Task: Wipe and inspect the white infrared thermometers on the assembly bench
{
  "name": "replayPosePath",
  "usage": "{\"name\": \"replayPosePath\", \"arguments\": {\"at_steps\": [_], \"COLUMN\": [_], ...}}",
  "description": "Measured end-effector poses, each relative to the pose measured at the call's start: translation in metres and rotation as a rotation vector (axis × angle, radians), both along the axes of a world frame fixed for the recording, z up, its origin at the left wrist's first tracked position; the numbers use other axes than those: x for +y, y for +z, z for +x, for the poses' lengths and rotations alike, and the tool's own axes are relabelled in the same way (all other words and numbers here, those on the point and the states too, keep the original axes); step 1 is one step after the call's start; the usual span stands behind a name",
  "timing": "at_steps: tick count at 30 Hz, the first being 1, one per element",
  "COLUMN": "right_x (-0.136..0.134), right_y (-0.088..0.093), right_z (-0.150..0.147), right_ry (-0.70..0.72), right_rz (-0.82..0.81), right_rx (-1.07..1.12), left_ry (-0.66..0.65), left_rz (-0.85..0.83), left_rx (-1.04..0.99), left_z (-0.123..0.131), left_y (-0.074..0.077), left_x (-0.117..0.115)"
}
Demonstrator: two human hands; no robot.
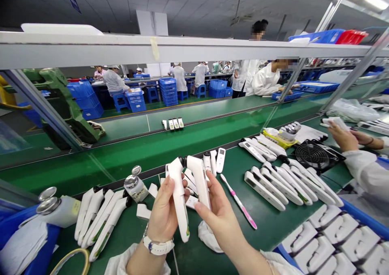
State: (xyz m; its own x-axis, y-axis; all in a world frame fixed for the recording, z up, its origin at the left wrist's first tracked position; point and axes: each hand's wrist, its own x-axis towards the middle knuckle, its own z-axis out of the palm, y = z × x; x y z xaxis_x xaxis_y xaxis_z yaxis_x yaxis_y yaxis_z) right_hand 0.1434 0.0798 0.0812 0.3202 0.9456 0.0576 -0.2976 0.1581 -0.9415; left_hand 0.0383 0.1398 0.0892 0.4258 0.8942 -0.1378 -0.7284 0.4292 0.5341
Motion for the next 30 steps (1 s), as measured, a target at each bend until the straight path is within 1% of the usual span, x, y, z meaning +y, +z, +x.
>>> {"name": "replayPosePath", "arguments": {"at_steps": [8,13,19,26,30], "right_x": [-0.001,-0.001,-0.002,0.001,0.000], "right_y": [-0.005,-0.008,-0.011,-0.007,-0.005], "right_z": [0.001,0.002,0.004,0.004,0.004], "right_ry": [0.040,0.034,0.046,0.071,0.029], "right_rz": [-0.010,-0.037,-0.069,-0.022,-0.008], "right_rx": [0.140,0.128,0.132,0.193,0.192], "left_ry": [0.001,-0.006,-0.016,-0.040,-0.046], "left_rz": [0.004,0.002,-0.074,-0.119,-0.123], "left_rx": [-0.063,-0.051,-0.078,-0.098,-0.104], "left_z": [0.000,0.000,0.001,0.000,-0.001], "left_y": [0.001,0.000,0.001,0.003,0.006], "left_x": [-0.001,-0.001,0.002,0.004,0.002]}}
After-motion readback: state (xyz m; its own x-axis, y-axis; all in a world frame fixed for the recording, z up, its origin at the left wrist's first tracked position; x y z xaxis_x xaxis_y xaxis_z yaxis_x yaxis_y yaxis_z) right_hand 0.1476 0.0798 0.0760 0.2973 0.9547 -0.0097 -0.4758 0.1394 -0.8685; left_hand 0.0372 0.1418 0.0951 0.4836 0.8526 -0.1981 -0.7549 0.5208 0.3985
